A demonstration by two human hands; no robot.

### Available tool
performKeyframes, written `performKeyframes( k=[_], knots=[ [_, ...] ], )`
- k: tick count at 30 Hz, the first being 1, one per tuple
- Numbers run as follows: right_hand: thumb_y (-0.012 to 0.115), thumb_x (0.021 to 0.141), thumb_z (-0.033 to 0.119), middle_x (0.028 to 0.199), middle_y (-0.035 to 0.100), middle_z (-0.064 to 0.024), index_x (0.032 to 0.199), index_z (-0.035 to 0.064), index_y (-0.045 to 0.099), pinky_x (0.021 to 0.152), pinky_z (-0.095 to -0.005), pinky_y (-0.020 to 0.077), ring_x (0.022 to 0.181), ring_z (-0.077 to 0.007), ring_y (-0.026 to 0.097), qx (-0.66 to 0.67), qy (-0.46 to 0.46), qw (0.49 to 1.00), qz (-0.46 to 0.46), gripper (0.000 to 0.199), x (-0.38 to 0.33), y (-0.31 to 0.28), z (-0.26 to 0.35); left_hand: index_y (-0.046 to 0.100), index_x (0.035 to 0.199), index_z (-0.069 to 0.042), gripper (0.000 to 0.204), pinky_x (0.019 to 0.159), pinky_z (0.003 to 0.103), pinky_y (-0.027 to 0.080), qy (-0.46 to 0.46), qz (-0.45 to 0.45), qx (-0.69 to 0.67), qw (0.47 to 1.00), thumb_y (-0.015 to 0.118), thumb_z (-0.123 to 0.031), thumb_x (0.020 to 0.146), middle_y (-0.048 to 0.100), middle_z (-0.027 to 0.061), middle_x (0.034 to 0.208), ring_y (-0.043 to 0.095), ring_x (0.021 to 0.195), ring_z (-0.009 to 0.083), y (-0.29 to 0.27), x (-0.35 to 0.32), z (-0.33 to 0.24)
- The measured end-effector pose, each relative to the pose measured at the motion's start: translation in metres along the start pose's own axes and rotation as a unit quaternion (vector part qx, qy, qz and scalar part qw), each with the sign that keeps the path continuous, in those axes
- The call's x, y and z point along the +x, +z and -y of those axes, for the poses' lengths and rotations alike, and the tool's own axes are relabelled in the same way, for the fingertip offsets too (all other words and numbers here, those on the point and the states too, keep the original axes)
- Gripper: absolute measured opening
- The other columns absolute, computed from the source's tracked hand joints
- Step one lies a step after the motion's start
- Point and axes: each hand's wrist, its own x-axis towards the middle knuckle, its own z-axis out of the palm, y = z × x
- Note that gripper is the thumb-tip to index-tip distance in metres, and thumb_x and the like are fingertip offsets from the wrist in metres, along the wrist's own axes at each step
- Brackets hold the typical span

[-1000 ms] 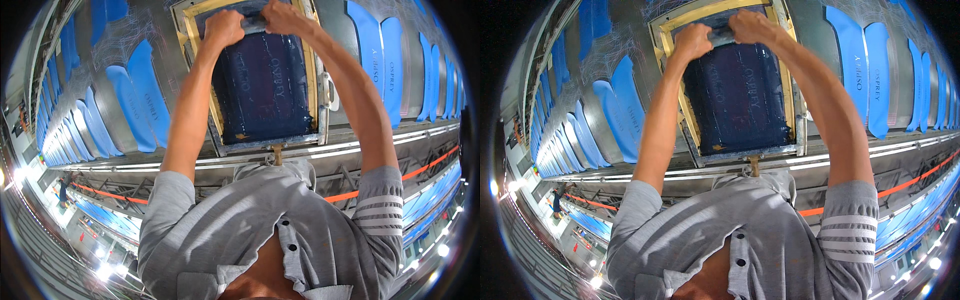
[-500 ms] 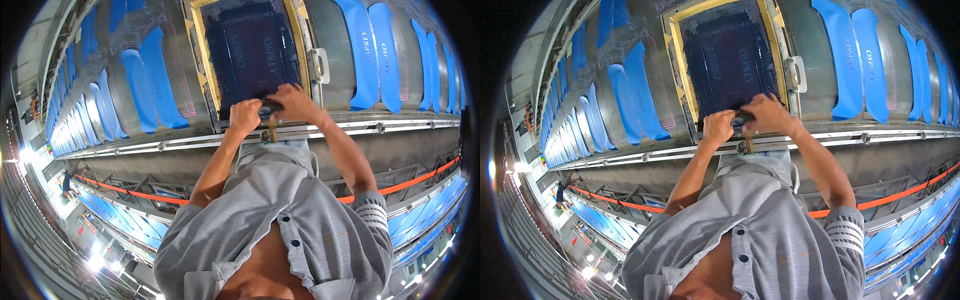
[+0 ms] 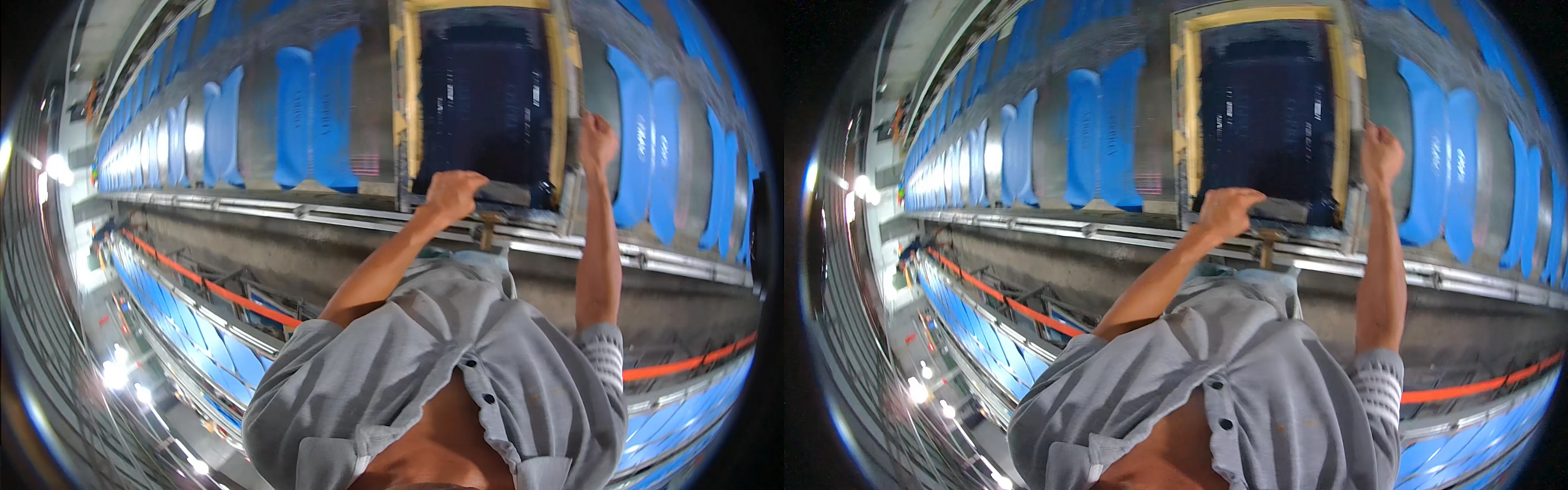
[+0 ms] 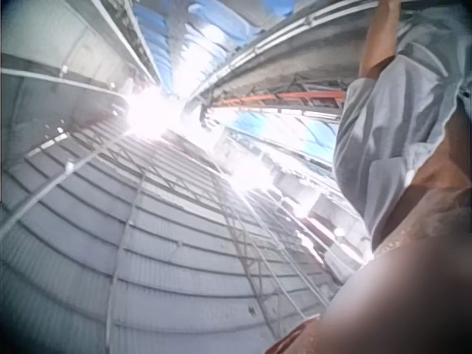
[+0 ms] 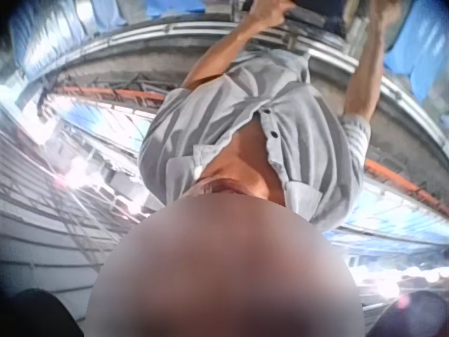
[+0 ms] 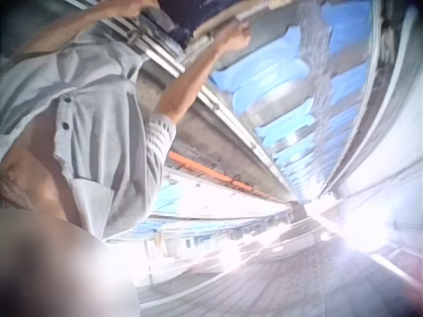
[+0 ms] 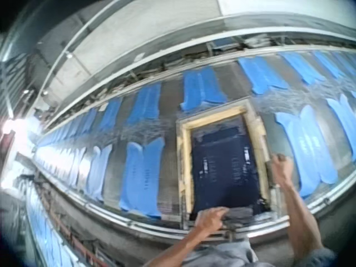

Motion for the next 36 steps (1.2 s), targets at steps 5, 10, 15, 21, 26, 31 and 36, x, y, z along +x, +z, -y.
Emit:
performKeyframes(
  k=[5, 10, 15, 21, 26, 31, 36],
  knots=[
    [0.061, 0.095, 0.036, 0.077, 0.068, -0.0185, 0.096, 0.0032, 0.073, 0.066, -0.0421, 0.0480, 0.067, -0.0305, 0.061, 0.026, -0.043, 0.999, -0.009, 0.035, -0.041, 0.013, 0.076, 0.073, 0.120, -0.013, 0.053, 0.094, 0.039, 0.056, 0.004, -0.039, 0.007, 0.999, 0.060, 0.001, 0.071, 0.072, 0.0042, 0.123, 0.069, 0.111, 0.0252, -0.043, -0.033, 0.051],
    [0.064, 0.093, 0.034, 0.078, 0.071, -0.0170, 0.093, 0.0057, 0.076, 0.068, -0.0435, 0.0501, 0.072, -0.0262, 0.067, 0.092, -0.028, 0.995, 0.002, 0.031, -0.121, 0.133, 0.154, 0.075, 0.116, -0.014, 0.048, 0.089, 0.039, 0.058, -0.012, -0.060, 0.026, 0.998, 0.061, -0.002, 0.072, 0.073, 0.0041, 0.119, 0.071, 0.106, 0.0255, -0.114, -0.100, 0.176],
    [0.067, 0.089, 0.031, 0.061, 0.057, -0.0180, 0.076, 0.0000, 0.067, 0.057, -0.0399, 0.0436, 0.055, -0.0272, 0.049, 0.096, -0.012, 0.995, -0.015, 0.034, -0.186, 0.244, 0.212, 0.076, 0.115, -0.013, 0.050, 0.089, 0.040, 0.058, -0.037, -0.014, 0.068, 0.997, 0.057, 0.005, 0.072, 0.074, 0.0046, 0.118, 0.071, 0.105, 0.0267, -0.187, -0.143, 0.273],
    [0.060, 0.088, 0.036, 0.079, 0.067, -0.0266, 0.085, 0.0013, 0.072, 0.072, -0.0509, 0.0521, 0.079, -0.0466, 0.066, 0.077, 0.019, 0.997, 0.006, 0.037, -0.205, 0.276, 0.214, 0.076, 0.113, -0.011, 0.049, 0.090, 0.041, 0.058, -0.021, -0.003, 0.053, 0.998, 0.056, 0.006, 0.072, 0.073, 0.0079, 0.118, 0.071, 0.105, 0.0292, -0.199, -0.158, 0.308],
    [0.058, 0.088, 0.036, 0.084, 0.069, -0.0270, 0.087, 0.0035, 0.075, 0.077, -0.0517, 0.0534, 0.084, -0.0464, 0.067, 0.052, 0.036, 0.998, 0.006, 0.037, -0.203, 0.280, 0.222, 0.075, 0.114, -0.010, 0.049, 0.093, 0.041, 0.056, -0.020, -0.007, 0.052, 0.998, 0.057, 0.006, 0.072, 0.073, 0.0087, 0.118, 0.069, 0.109, 0.0292, -0.201, -0.166, 0.320],
    [0.055, 0.089, 0.035, 0.088, 0.070, -0.0270, 0.089, 0.0043, 0.076, 0.081, -0.0527, 0.0548, 0.086, -0.0465, 0.068, 0.009, 0.040, 0.999, 0.016, 0.037, -0.197, 0.294, 0.223, 0.074, 0.115, -0.009, 0.049, 0.095, 0.041, 0.055, -0.024, -0.006, 0.061, 0.998, 0.057, 0.007, 0.072, 0.072, 0.0090, 0.120, 0.068, 0.111, 0.0295, -0.170, -0.185, 0.334],
    [0.054, 0.089, 0.033, 0.087, 0.069, -0.0262, 0.088, 0.0059, 0.075, 0.079, -0.0534, 0.0551, 0.084, -0.0470, 0.068, 0.005, 0.043, 0.999, -0.006, 0.034, -0.197, 0.295, 0.225, 0.074, 0.117, -0.008, 0.049, 0.100, 0.040, 0.054, -0.002, -0.093, 0.114, 0.989, 0.056, 0.007, 0.075, 0.072, 0.0103, 0.122, 0.068, 0.115, 0.0272, -0.164, -0.147, 0.353]
  ],
)
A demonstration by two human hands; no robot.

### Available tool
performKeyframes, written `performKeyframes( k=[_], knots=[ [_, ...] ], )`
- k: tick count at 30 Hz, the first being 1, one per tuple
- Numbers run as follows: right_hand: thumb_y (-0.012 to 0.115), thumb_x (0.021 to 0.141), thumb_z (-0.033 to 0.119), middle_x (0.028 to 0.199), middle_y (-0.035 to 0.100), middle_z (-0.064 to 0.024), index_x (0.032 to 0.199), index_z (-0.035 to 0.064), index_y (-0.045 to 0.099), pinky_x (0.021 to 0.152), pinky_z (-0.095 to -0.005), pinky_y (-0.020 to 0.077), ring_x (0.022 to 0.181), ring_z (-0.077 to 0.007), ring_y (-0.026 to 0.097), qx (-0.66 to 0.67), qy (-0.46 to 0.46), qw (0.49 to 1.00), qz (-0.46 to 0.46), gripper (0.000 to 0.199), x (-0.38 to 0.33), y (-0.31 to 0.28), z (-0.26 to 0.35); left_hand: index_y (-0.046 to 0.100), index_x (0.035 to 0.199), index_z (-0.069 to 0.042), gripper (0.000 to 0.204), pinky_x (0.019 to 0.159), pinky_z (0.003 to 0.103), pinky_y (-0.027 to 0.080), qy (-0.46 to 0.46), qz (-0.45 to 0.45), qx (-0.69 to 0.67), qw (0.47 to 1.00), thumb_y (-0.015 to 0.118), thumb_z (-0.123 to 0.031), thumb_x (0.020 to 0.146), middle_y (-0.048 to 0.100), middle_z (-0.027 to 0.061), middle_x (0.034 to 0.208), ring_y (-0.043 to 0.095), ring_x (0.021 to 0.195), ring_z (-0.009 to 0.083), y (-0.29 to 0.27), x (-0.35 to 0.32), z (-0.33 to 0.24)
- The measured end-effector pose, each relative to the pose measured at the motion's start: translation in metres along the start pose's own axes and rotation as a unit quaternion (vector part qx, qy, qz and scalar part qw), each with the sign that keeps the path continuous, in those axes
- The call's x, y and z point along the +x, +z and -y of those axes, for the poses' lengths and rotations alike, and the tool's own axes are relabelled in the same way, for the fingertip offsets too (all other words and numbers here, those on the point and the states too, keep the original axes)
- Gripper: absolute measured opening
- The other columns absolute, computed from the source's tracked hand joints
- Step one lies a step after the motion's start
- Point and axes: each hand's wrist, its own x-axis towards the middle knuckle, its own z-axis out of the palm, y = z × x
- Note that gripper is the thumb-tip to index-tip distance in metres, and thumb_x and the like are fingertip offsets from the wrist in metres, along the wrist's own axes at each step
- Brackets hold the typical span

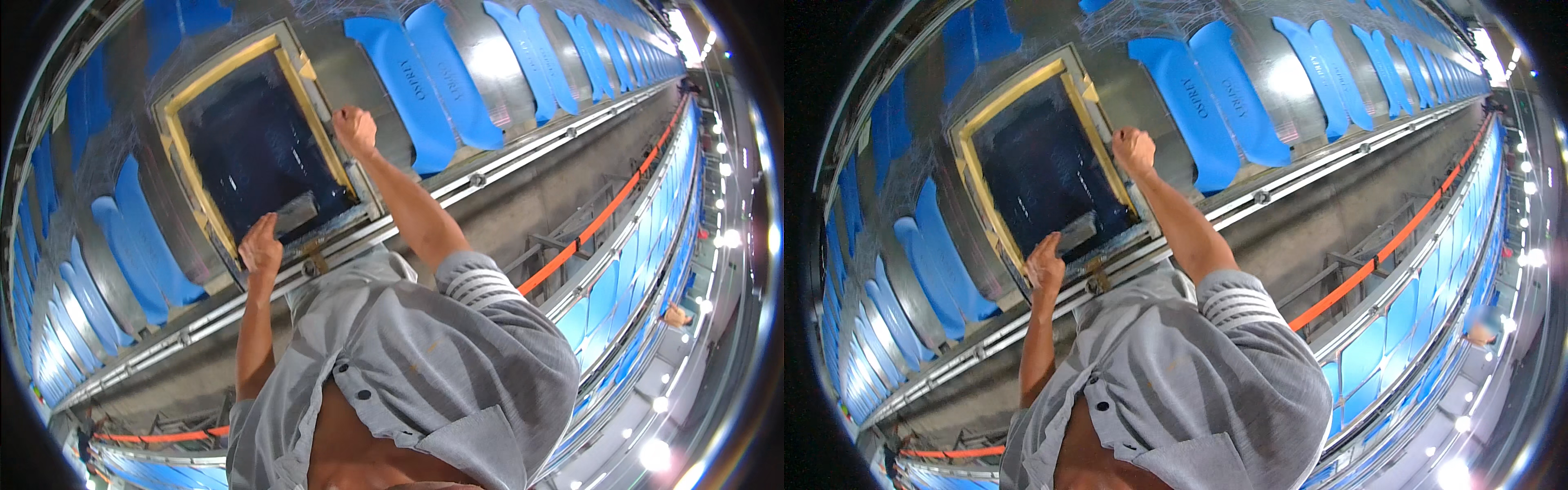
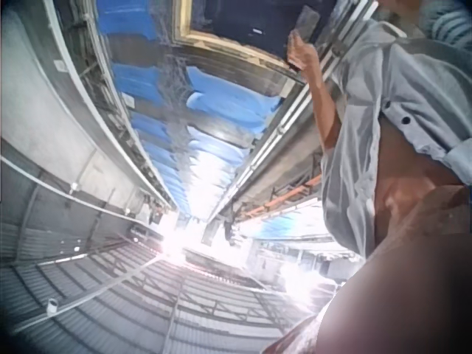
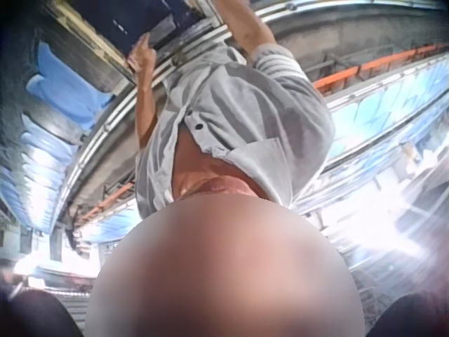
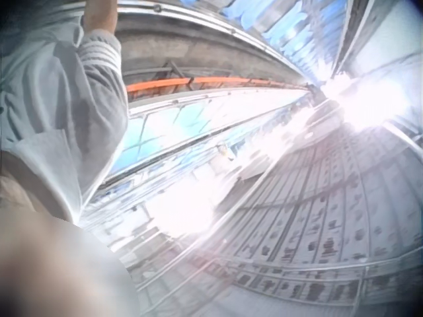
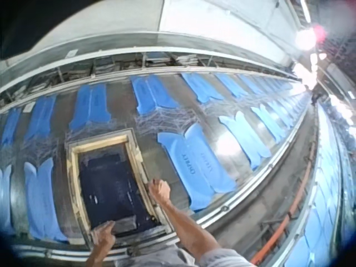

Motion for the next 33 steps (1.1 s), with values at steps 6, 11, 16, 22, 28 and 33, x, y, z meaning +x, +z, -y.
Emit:
performKeyframes(
  k=[6, 11, 16, 22, 28, 33],
  knots=[
    [0.058, 0.091, 0.030, 0.090, 0.071, -0.0210, 0.084, 0.0054, 0.075, 0.081, -0.0514, 0.0548, 0.090, -0.0405, 0.068, -0.027, -0.022, 0.999, -0.011, 0.031, -0.003, -0.007, 0.003, 0.073, 0.116, -0.007, 0.040, 0.092, 0.042, 0.056, 0.039, -0.051, 0.050, 0.997, 0.057, 0.005, 0.080, 0.072, 0.0113, 0.119, 0.070, 0.107, 0.0313, -0.025, 0.147, 0.031],
    [0.066, 0.092, 0.048, 0.129, 0.060, -0.0154, 0.112, 0.0075, 0.073, 0.101, -0.0565, 0.0425, 0.122, -0.0370, 0.053, -0.060, -0.197, 0.978, -0.024, 0.046, 0.037, -0.006, 0.054, 0.075, 0.115, -0.013, 0.037, 0.088, 0.047, 0.056, 0.016, 0.073, 0.017, 0.997, 0.062, -0.006, 0.081, 0.074, 0.0186, 0.105, 0.071, 0.098, 0.0367, -0.047, 0.257, 0.074],
    [0.079, 0.078, 0.042, 0.108, 0.074, -0.0130, 0.114, 0.0098, 0.075, 0.093, -0.0455, 0.0546, 0.110, -0.0316, 0.068, -0.195, -0.449, 0.834, 0.254, 0.049, 0.105, 0.016, 0.203, 0.076, 0.103, -0.008, 0.035, 0.084, 0.049, 0.057, 0.010, 0.220, 0.054, 0.974, 0.071, -0.013, 0.069, 0.074, 0.0199, 0.100, 0.072, 0.096, 0.0366, -0.085, 0.336, 0.078],
    [0.069, 0.074, 0.017, 0.091, 0.074, -0.0163, 0.096, 0.0050, 0.076, 0.088, -0.0507, 0.0549, 0.097, -0.0306, 0.071, -0.282, -0.427, 0.813, 0.278, 0.026, 0.096, 0.087, 0.191, 0.078, 0.094, -0.012, 0.024, 0.081, 0.051, 0.057, 0.007, 0.107, 0.048, 0.993, 0.064, -0.014, 0.075, 0.073, 0.0208, 0.096, 0.071, 0.093, 0.0389, -0.068, 0.309, 0.083],
    [0.064, 0.074, 0.007, 0.086, 0.067, -0.0096, 0.081, 0.0068, 0.072, 0.099, -0.0565, 0.0476, 0.099, -0.0284, 0.063, -0.175, -0.490, 0.818, 0.246, 0.010, -0.055, 0.026, 0.105, 0.076, 0.086, -0.009, 0.019, 0.076, 0.051, 0.057, -0.012, 0.107, 0.018, 0.994, 0.059, -0.006, 0.078, 0.072, 0.0194, 0.086, 0.072, 0.085, 0.0381, -0.048, 0.133, 0.025],
    [0.064, 0.076, 0.012, 0.094, 0.066, -0.0088, 0.087, 0.0062, 0.073, 0.104, -0.0601, 0.0431, 0.107, -0.0269, 0.060, -0.186, -0.451, 0.810, 0.326, 0.015, -0.143, -0.012, 0.061, 0.077, 0.090, -0.011, 0.022, 0.075, 0.050, 0.057, -0.033, 0.124, -0.036, 0.991, 0.062, -0.006, 0.075, 0.073, 0.0162, 0.087, 0.072, 0.083, 0.0362, -0.031, 0.028, -0.006]
  ],
)
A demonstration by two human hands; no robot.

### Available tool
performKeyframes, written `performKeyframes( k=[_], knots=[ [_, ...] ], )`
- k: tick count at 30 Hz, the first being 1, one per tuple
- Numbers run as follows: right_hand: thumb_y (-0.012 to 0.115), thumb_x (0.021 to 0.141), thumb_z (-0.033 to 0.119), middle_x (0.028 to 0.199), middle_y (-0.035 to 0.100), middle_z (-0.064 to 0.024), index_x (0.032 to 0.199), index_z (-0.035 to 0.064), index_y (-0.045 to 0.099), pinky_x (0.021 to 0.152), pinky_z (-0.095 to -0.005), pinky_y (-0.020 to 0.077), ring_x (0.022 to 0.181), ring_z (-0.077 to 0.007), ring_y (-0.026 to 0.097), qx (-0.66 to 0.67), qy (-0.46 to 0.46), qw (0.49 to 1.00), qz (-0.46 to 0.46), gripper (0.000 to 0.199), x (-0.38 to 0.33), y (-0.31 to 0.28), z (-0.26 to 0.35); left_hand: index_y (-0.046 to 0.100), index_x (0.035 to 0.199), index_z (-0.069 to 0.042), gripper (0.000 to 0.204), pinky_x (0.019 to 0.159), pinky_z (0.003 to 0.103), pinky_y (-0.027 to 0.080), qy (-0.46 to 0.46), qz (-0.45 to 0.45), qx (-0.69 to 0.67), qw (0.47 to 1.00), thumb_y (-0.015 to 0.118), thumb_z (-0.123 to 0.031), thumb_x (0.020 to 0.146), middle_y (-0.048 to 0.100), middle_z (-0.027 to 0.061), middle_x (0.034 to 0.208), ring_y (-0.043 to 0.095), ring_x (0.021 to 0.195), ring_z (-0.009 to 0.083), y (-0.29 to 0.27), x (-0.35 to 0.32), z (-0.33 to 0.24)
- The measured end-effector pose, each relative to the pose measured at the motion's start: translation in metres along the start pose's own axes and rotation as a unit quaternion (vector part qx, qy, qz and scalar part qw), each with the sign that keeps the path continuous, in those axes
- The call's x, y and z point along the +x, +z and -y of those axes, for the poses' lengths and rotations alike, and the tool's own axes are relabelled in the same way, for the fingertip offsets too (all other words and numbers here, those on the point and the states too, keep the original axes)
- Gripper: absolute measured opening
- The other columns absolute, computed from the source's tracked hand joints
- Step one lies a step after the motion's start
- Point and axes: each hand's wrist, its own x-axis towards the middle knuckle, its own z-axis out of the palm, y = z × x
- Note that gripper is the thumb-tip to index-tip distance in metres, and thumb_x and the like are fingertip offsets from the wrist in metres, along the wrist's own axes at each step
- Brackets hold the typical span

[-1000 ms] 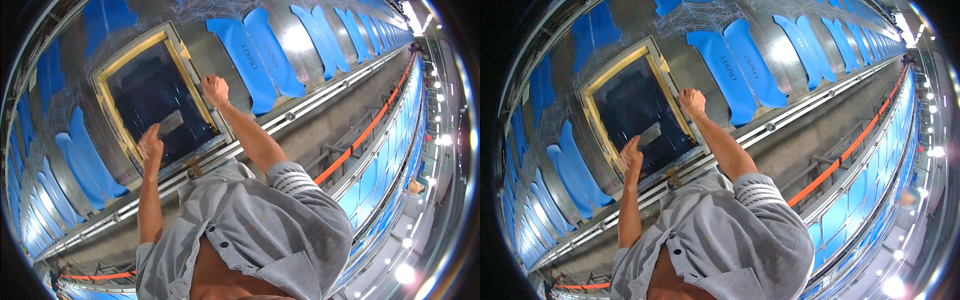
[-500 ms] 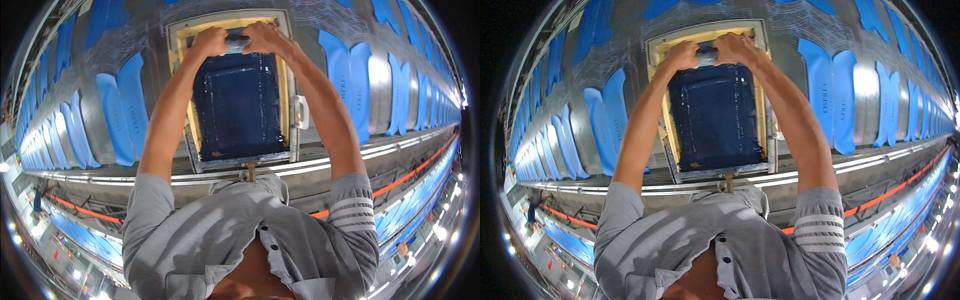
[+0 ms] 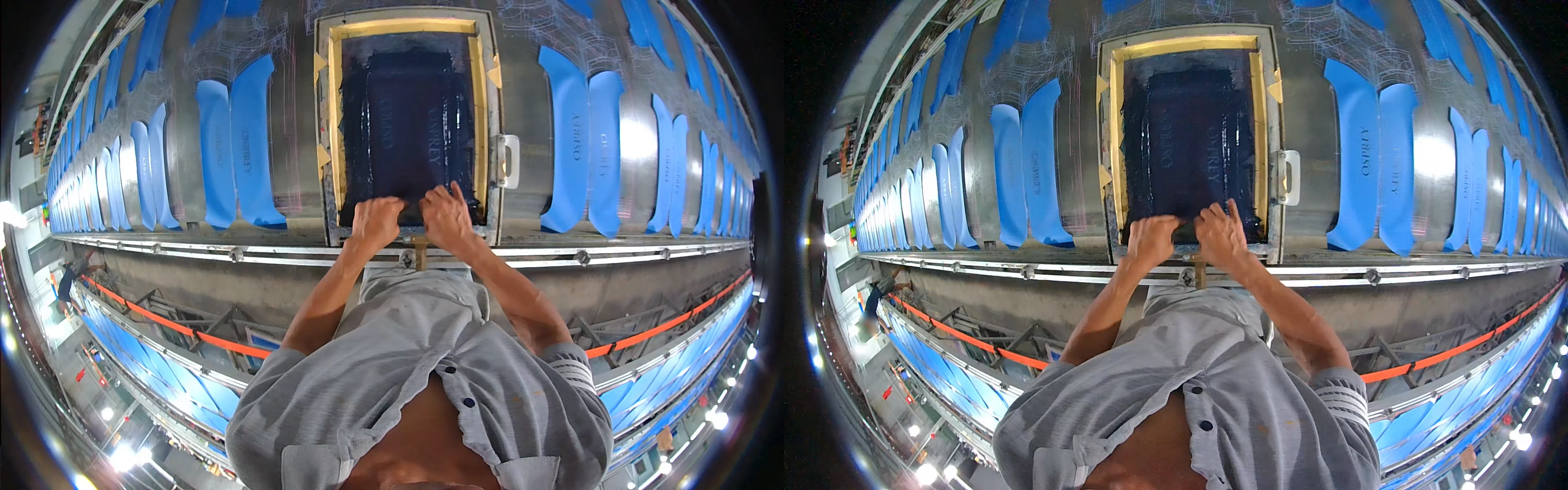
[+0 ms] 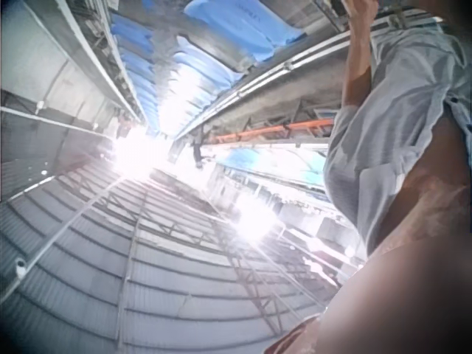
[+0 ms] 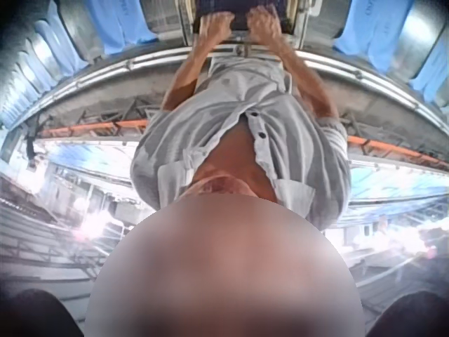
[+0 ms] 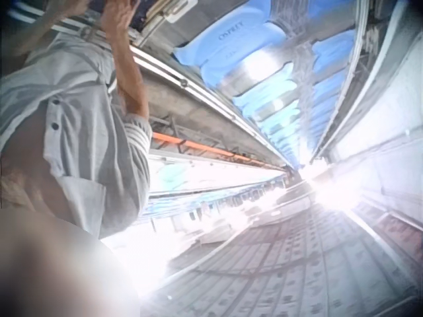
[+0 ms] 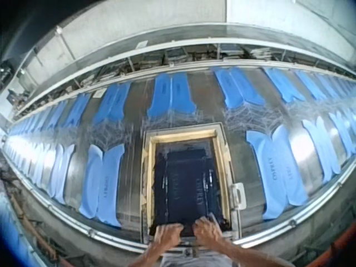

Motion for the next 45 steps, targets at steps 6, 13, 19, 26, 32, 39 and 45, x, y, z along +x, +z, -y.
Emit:
performKeyframes(
  k=[6, 13, 19, 26, 32, 39, 45],
  knots=[
    [0.064, 0.077, 0.014, 0.090, 0.069, -0.0203, 0.085, 0.0029, 0.074, 0.098, -0.0588, 0.0485, 0.094, -0.0350, 0.068, -0.053, 0.021, 0.998, -0.015, 0.017, 0.073, -0.023, -0.048, 0.078, 0.088, -0.008, 0.020, 0.080, 0.052, 0.058, 0.022, 0.046, 0.053, 0.997, 0.062, -0.009, 0.076, 0.072, 0.0238, 0.086, 0.072, 0.086, 0.0402, -0.040, 0.094, 0.026],
    [0.065, 0.078, 0.016, 0.096, 0.073, -0.0190, 0.093, 0.0061, 0.076, 0.094, -0.0520, 0.0517, 0.100, -0.0332, 0.069, -0.069, 0.067, 0.995, 0.020, 0.021, 0.230, -0.115, -0.130, 0.078, 0.091, -0.009, 0.020, 0.085, 0.052, 0.057, 0.023, -0.017, 0.077, 0.997, 0.064, -0.012, 0.076, 0.073, 0.0227, 0.095, 0.071, 0.094, 0.0407, -0.109, 0.266, 0.058],
    [0.065, 0.075, 0.012, 0.094, 0.072, -0.0151, 0.087, 0.0030, 0.075, 0.095, -0.0523, 0.0514, 0.099, -0.0324, 0.067, -0.089, 0.013, 0.995, -0.040, 0.017, 0.191, -0.069, -0.128, 0.078, 0.091, -0.011, 0.021, 0.080, 0.050, 0.058, 0.009, -0.001, 0.100, 0.995, 0.063, -0.011, 0.078, 0.074, 0.0204, 0.091, 0.073, 0.089, 0.0383, -0.090, 0.224, 0.040],
    [0.067, 0.072, 0.007, 0.092, 0.065, -0.0097, 0.084, 0.0048, 0.074, 0.105, -0.0599, 0.0442, 0.107, -0.0285, 0.060, -0.007, 0.008, 1.000, -0.026, 0.015, 0.021, -0.016, -0.024, 0.077, 0.089, -0.011, 0.020, 0.074, 0.049, 0.058, 0.013, 0.003, 0.024, 1.000, 0.060, -0.006, 0.079, 0.073, 0.0133, 0.086, 0.072, 0.084, 0.0347, -0.012, 0.036, -0.003],
    [0.066, 0.074, 0.010, 0.092, 0.069, -0.0115, 0.086, 0.0038, 0.075, 0.102, -0.0601, 0.0463, 0.106, -0.0289, 0.062, 0.008, -0.001, 1.000, 0.005, 0.016, 0.007, -0.016, -0.011, 0.078, 0.093, -0.009, 0.024, 0.078, 0.049, 0.058, 0.016, 0.035, 0.026, 0.999, 0.061, -0.006, 0.076, 0.073, 0.0182, 0.092, 0.072, 0.088, 0.0368, -0.009, 0.014, -0.003],
    [0.064, 0.078, 0.014, 0.091, 0.071, -0.0221, 0.091, 0.0031, 0.075, 0.094, -0.0554, 0.0519, 0.097, -0.0374, 0.069, -0.100, 0.035, 0.994, 0.029, 0.021, 0.176, -0.094, -0.108, 0.077, 0.093, -0.007, 0.021, 0.085, 0.052, 0.057, 0.006, 0.032, 0.080, 0.996, 0.066, -0.014, 0.076, 0.073, 0.0238, 0.095, 0.072, 0.093, 0.0394, -0.098, 0.207, 0.032],
    [0.064, 0.078, 0.012, 0.095, 0.073, -0.0201, 0.091, 0.0061, 0.076, 0.092, -0.0536, 0.0533, 0.096, -0.0365, 0.070, -0.030, 0.049, 0.998, -0.009, 0.019, 0.230, -0.100, -0.149, 0.077, 0.092, -0.009, 0.022, 0.081, 0.053, 0.057, 0.014, 0.005, 0.081, 0.997, 0.071, -0.013, 0.072, 0.073, 0.0237, 0.093, 0.072, 0.090, 0.0416, -0.104, 0.272, 0.055]
  ],
)
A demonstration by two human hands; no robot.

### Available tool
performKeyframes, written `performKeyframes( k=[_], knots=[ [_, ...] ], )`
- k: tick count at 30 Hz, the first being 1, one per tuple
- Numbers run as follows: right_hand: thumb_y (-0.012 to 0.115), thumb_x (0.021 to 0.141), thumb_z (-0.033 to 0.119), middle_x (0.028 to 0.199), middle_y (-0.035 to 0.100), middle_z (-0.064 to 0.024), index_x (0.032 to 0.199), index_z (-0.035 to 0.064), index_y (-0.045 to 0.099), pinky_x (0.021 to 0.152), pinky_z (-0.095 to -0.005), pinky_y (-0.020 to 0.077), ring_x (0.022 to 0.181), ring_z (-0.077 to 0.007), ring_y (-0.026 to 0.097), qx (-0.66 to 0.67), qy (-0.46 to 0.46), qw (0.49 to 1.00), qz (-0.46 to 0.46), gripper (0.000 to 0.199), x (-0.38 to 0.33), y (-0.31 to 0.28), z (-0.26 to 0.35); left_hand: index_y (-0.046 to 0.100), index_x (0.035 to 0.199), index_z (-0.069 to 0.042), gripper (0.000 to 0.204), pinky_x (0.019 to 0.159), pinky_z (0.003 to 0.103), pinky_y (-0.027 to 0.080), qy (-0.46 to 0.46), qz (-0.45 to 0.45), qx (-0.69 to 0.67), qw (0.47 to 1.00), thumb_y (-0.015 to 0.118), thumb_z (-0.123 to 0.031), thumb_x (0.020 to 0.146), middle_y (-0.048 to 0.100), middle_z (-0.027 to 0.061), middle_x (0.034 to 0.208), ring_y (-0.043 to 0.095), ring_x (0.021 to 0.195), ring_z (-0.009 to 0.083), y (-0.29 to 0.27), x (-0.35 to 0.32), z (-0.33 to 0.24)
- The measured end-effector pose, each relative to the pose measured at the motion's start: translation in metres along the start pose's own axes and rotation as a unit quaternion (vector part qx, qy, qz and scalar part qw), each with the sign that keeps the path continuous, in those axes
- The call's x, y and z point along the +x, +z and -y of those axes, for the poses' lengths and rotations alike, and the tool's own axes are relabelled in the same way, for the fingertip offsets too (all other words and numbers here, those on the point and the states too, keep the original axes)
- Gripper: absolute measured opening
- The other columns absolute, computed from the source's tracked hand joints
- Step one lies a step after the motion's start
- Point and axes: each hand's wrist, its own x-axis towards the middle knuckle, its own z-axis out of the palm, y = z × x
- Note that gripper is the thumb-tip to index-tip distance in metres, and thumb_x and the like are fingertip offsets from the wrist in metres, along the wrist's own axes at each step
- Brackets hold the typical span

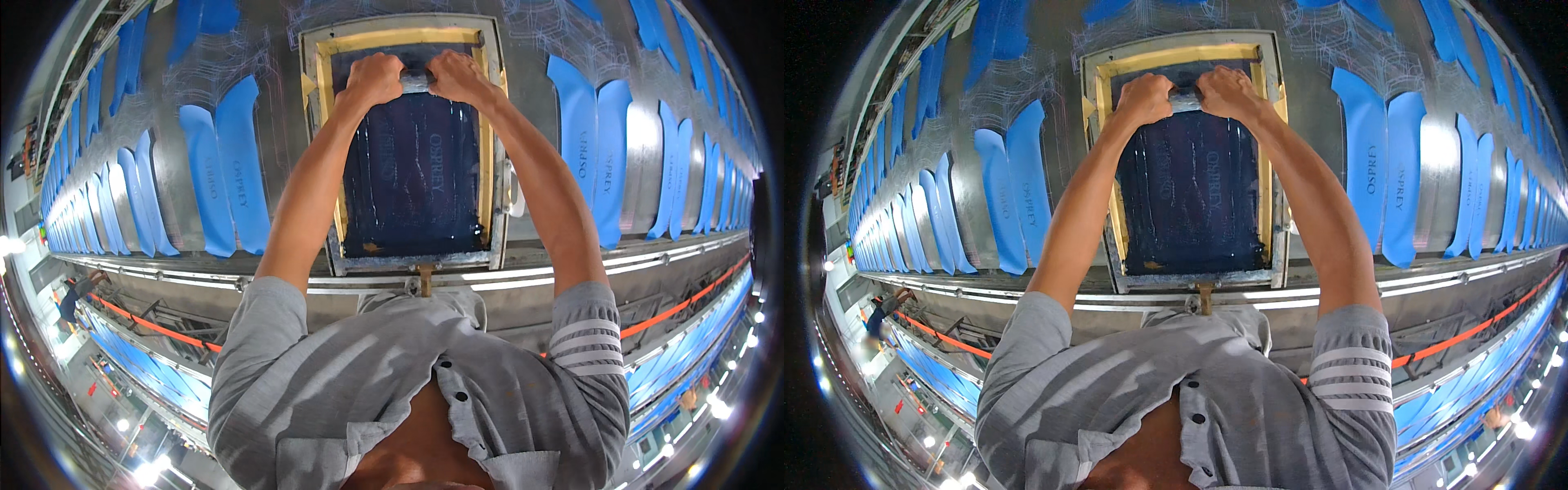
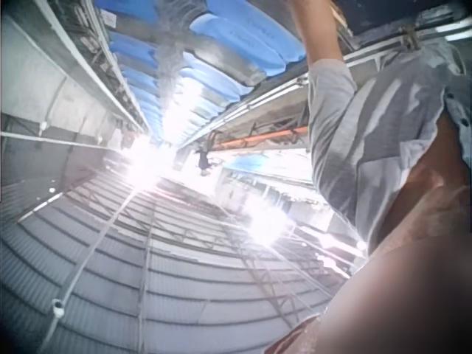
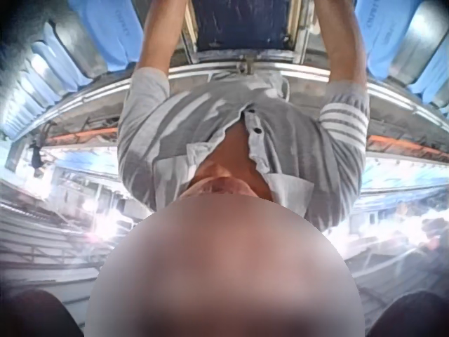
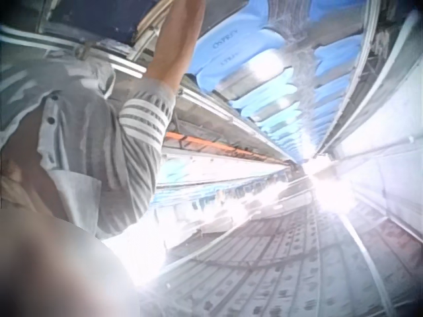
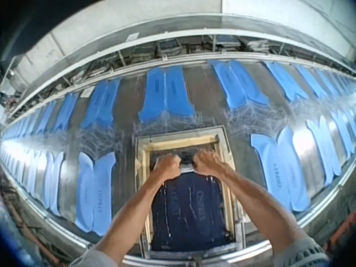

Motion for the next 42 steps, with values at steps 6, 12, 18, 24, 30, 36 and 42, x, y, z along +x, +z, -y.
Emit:
performKeyframes(
  k=[6, 12, 18, 24, 30, 36, 42],
  knots=[
    [0.064, 0.074, 0.009, 0.092, 0.068, -0.0122, 0.083, 0.0055, 0.074, 0.103, -0.0581, 0.0461, 0.105, -0.0292, 0.063, -0.021, -0.064, 0.997, -0.048, 0.013, -0.121, 0.051, 0.055, 0.077, 0.085, -0.009, 0.019, 0.076, 0.050, 0.058, 0.008, -0.035, -0.027, 0.999, 0.059, -0.009, 0.078, 0.072, 0.0199, 0.081, 0.073, 0.081, 0.0379, 0.045, -0.128, -0.042],
    [0.069, 0.077, 0.018, 0.102, 0.067, -0.0088, 0.093, 0.0064, 0.075, 0.106, -0.0637, 0.0399, 0.112, -0.0277, 0.058, 0.020, -0.064, 0.998, 0.001, 0.020, -0.253, 0.089, 0.120, 0.077, 0.095, -0.013, 0.027, 0.073, 0.050, 0.056, -0.019, -0.024, -0.117, 0.993, 0.057, -0.005, 0.078, 0.073, 0.0123, 0.094, 0.070, 0.084, 0.0377, 0.094, -0.270, -0.091],
    [0.075, 0.084, 0.051, 0.138, 0.060, -0.0131, 0.129, 0.0110, 0.066, 0.114, -0.0565, 0.0314, 0.139, -0.0375, 0.044, 0.141, 0.099, 0.967, -0.186, 0.062, -0.248, 0.055, 0.086, 0.074, 0.108, -0.011, 0.032, 0.084, 0.047, 0.055, 0.008, -0.010, -0.054, 0.998, 0.063, -0.008, 0.078, 0.073, 0.0128, 0.106, 0.070, 0.095, 0.0339, 0.092, -0.283, -0.091],
    [0.061, 0.094, 0.038, 0.097, 0.069, -0.0240, 0.098, 0.0068, 0.071, 0.081, -0.0529, 0.0534, 0.092, -0.0418, 0.067, 0.221, 0.434, 0.842, -0.232, 0.034, -0.212, 0.058, -0.027, 0.077, 0.110, -0.015, 0.036, 0.088, 0.047, 0.054, -0.006, -0.004, -0.022, 1.000, 0.077, -0.007, 0.074, 0.075, 0.0113, 0.109, 0.070, 0.100, 0.0349, 0.083, -0.263, -0.115],
    [0.058, 0.093, 0.033, 0.080, 0.069, -0.0259, 0.082, 0.0032, 0.071, 0.071, -0.0540, 0.0556, 0.076, -0.0460, 0.068, 0.242, 0.373, 0.830, -0.337, 0.035, -0.217, 0.026, 0.010, 0.075, 0.117, -0.012, 0.044, 0.089, 0.045, 0.053, 0.026, -0.037, -0.075, 0.996, 0.078, -0.005, 0.074, 0.073, 0.0111, 0.117, 0.069, 0.104, 0.0359, 0.068, -0.287, -0.099],
    [0.057, 0.094, 0.035, 0.081, 0.069, -0.0252, 0.086, 0.0032, 0.069, 0.073, -0.0548, 0.0548, 0.078, -0.0465, 0.067, 0.277, 0.342, 0.826, -0.353, 0.035, -0.186, 0.008, 0.107, 0.076, 0.114, -0.012, 0.042, 0.091, 0.045, 0.053, -0.017, -0.059, -0.050, 0.997, 0.079, -0.005, 0.073, 0.074, 0.0102, 0.114, 0.069, 0.105, 0.0343, 0.032, -0.332, -0.045],
    [0.057, 0.094, 0.035, 0.076, 0.066, -0.0240, 0.081, 0.0027, 0.066, 0.068, -0.0545, 0.0504, 0.074, -0.0470, 0.063, 0.311, 0.320, 0.817, -0.365, 0.036, -0.095, 0.101, 0.220, 0.077, 0.112, -0.013, 0.041, 0.090, 0.045, 0.054, -0.021, -0.077, -0.056, 0.995, 0.077, -0.004, 0.072, 0.074, 0.0099, 0.115, 0.070, 0.104, 0.0338, 0.021, -0.387, 0.114]
  ],
)
